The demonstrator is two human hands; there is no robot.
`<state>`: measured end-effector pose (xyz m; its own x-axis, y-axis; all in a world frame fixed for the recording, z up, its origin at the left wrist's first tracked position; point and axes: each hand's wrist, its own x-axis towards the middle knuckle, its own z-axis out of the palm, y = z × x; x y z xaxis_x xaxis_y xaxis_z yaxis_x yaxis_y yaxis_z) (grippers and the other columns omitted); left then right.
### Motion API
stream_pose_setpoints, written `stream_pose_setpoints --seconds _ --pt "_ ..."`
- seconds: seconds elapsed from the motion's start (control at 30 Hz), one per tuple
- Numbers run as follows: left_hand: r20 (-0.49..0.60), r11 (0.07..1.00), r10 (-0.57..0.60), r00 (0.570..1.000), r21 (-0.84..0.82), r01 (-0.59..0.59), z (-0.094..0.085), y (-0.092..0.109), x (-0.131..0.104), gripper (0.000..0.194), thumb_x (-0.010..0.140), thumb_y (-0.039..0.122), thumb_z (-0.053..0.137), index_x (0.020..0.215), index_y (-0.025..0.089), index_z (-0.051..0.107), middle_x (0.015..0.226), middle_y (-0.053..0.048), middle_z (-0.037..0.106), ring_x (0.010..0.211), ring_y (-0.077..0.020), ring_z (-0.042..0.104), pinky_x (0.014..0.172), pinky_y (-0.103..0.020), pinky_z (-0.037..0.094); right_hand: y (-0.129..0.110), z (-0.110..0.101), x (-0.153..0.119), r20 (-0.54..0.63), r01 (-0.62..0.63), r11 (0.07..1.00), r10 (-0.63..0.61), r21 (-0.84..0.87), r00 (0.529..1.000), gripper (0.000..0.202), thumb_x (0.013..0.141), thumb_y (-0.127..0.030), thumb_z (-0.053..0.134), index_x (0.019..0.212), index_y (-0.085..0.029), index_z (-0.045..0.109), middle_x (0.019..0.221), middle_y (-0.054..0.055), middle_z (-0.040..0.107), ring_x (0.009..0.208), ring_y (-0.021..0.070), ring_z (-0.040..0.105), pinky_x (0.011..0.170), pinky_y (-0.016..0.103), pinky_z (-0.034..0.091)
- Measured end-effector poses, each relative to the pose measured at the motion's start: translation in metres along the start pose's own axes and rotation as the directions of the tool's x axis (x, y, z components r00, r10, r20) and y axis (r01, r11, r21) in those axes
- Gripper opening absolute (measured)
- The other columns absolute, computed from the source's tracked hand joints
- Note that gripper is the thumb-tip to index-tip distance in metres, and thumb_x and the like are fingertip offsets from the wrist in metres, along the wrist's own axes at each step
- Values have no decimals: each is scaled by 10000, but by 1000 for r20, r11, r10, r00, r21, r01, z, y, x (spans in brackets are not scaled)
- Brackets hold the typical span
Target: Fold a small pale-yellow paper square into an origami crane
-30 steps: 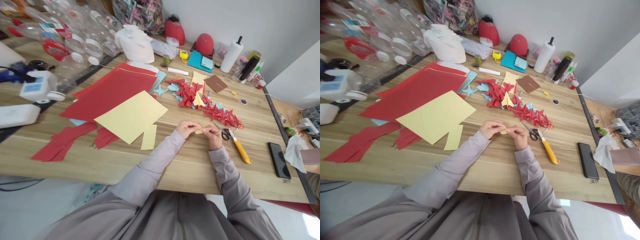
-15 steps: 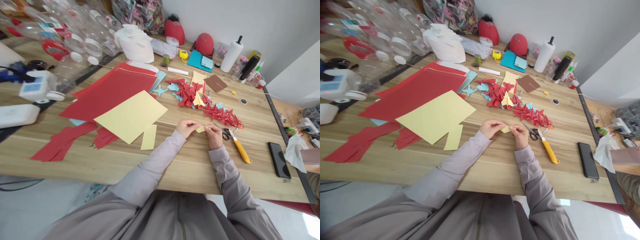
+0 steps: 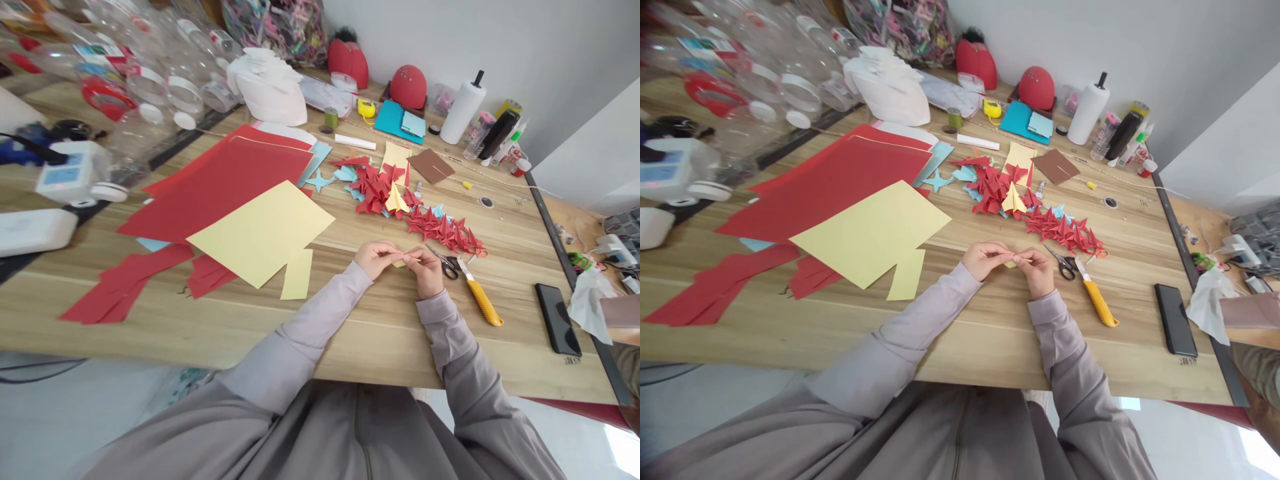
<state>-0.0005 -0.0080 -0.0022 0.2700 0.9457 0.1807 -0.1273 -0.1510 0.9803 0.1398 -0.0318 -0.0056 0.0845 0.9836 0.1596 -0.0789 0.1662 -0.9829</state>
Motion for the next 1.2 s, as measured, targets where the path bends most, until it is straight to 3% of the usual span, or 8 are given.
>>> stream_pose_setpoints --seconds 0.17,0.47,0.8,1.07,1.2 --pt "-63 997 -63 996 -44 61 1 -4 1 213 629 349 686 634 136 683 637 -26 635 617 -122 546 604 -249 420 0 3 2 -128 -10 1000 9 -2 992 192 546 -275 769 524 -184 601 517 -48 526 501 85 455 539 252 388" --pt "-147 974 -202 968 -132 183 -3 -6 5 288 563 393 720 667 127 680 638 -34 661 612 -132 567 634 -270 445 0 0 1 -102 -15 1000 16 12 995 184 643 -293 713 528 -182 623 516 -35 543 489 83 439 497 244 332" --pt "-52 996 -86 995 -2 86 -3 -7 3 241 575 374 722 615 139 687 634 -33 657 618 -137 564 597 -257 426 -2 2 0 -37 -5 999 3 -32 999 220 693 -322 672 530 -186 613 526 -33 539 499 89 432 510 249 336" --pt "53 948 -239 969 -201 245 -2 -1 2 400 663 483 640 773 102 698 683 -61 679 677 -169 614 657 -279 475 2 3 -1 -105 -58 997 64 57 992 298 685 -387 673 517 -189 528 410 -67 443 427 82 414 475 239 340" --pt "-27 899 -298 954 -346 270 -1 -5 4 480 653 545 627 768 81 671 741 -90 670 684 -172 620 579 -271 501 2 1 0 -160 -114 987 131 114 978 243 668 -404 680 616 -186 585 450 -54 520 406 79 425 428 230 321"
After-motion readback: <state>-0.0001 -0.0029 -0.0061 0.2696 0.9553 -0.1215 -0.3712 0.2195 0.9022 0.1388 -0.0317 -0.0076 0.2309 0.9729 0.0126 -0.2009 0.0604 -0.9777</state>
